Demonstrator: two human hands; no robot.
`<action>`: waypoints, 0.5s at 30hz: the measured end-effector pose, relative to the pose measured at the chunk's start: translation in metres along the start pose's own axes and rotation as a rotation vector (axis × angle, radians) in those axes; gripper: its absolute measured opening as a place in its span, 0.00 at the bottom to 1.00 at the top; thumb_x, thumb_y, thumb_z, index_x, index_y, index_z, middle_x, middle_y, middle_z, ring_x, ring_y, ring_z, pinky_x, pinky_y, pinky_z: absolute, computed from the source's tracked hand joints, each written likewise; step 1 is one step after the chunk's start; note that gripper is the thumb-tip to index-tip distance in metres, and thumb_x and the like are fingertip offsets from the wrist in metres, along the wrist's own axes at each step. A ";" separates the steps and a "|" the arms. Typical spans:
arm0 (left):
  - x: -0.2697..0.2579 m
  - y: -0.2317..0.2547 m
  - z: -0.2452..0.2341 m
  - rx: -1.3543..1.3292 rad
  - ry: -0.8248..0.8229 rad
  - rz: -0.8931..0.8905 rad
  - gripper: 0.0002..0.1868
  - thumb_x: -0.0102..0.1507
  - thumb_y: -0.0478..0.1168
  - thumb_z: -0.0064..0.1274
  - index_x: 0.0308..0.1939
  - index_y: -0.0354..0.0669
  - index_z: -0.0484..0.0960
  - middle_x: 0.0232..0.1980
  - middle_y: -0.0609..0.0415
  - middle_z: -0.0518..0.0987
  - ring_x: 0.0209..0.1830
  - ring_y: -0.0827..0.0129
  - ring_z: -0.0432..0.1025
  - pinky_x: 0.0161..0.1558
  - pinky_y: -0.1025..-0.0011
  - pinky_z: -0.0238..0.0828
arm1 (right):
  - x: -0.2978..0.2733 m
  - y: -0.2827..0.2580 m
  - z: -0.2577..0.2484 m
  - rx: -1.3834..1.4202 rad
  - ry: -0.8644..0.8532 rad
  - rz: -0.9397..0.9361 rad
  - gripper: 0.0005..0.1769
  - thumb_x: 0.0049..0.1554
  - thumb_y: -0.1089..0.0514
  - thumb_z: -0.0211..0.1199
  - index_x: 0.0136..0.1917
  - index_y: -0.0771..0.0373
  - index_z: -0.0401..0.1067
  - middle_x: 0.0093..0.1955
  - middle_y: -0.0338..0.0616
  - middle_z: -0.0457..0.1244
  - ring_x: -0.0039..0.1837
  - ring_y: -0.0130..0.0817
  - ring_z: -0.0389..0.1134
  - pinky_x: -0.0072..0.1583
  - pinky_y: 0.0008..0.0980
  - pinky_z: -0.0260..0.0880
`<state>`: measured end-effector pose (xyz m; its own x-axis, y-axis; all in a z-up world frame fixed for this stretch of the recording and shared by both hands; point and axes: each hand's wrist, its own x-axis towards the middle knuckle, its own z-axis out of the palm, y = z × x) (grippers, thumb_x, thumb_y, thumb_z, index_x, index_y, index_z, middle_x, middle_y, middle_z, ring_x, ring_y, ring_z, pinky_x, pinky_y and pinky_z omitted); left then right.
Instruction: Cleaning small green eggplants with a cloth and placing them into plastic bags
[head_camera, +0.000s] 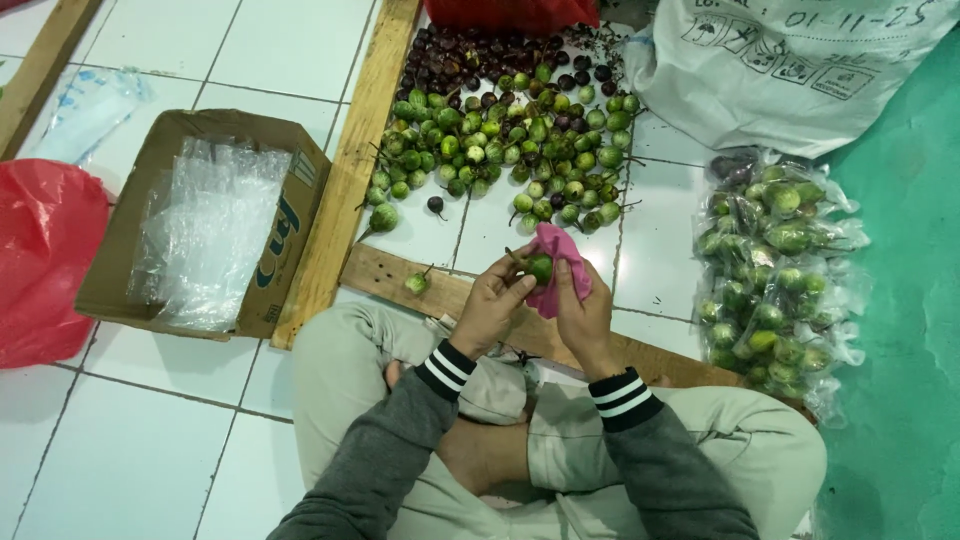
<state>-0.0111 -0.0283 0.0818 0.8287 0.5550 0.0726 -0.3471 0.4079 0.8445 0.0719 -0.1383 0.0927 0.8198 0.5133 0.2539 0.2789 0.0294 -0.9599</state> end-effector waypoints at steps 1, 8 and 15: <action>0.000 -0.007 -0.004 0.000 -0.002 0.001 0.24 0.68 0.29 0.54 0.69 0.32 0.71 0.57 0.47 0.79 0.56 0.67 0.76 0.59 0.66 0.75 | 0.000 -0.019 0.001 -0.001 0.001 -0.001 0.15 0.68 0.54 0.54 0.56 0.66 0.76 0.46 0.56 0.69 0.49 0.41 0.71 0.52 0.44 0.70; 0.002 -0.025 -0.025 0.198 0.078 0.024 0.19 0.65 0.28 0.57 0.60 0.33 0.78 0.52 0.49 0.82 0.50 0.71 0.77 0.52 0.71 0.78 | 0.000 -0.014 0.003 -0.327 -0.131 -0.310 0.22 0.64 0.54 0.59 0.71 0.56 0.70 0.55 0.60 0.60 0.54 0.61 0.69 0.55 0.50 0.69; -0.001 -0.011 -0.016 0.198 -0.001 -0.016 0.18 0.64 0.29 0.60 0.58 0.32 0.80 0.51 0.48 0.83 0.50 0.70 0.77 0.51 0.69 0.79 | 0.008 -0.041 0.006 0.068 -0.146 0.081 0.22 0.69 0.50 0.47 0.68 0.60 0.72 0.56 0.62 0.66 0.57 0.51 0.68 0.61 0.53 0.67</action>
<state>-0.0151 -0.0221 0.0640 0.8339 0.5488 0.0584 -0.2408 0.2665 0.9333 0.0645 -0.1304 0.1336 0.7554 0.6352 0.1606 0.1767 0.0385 -0.9835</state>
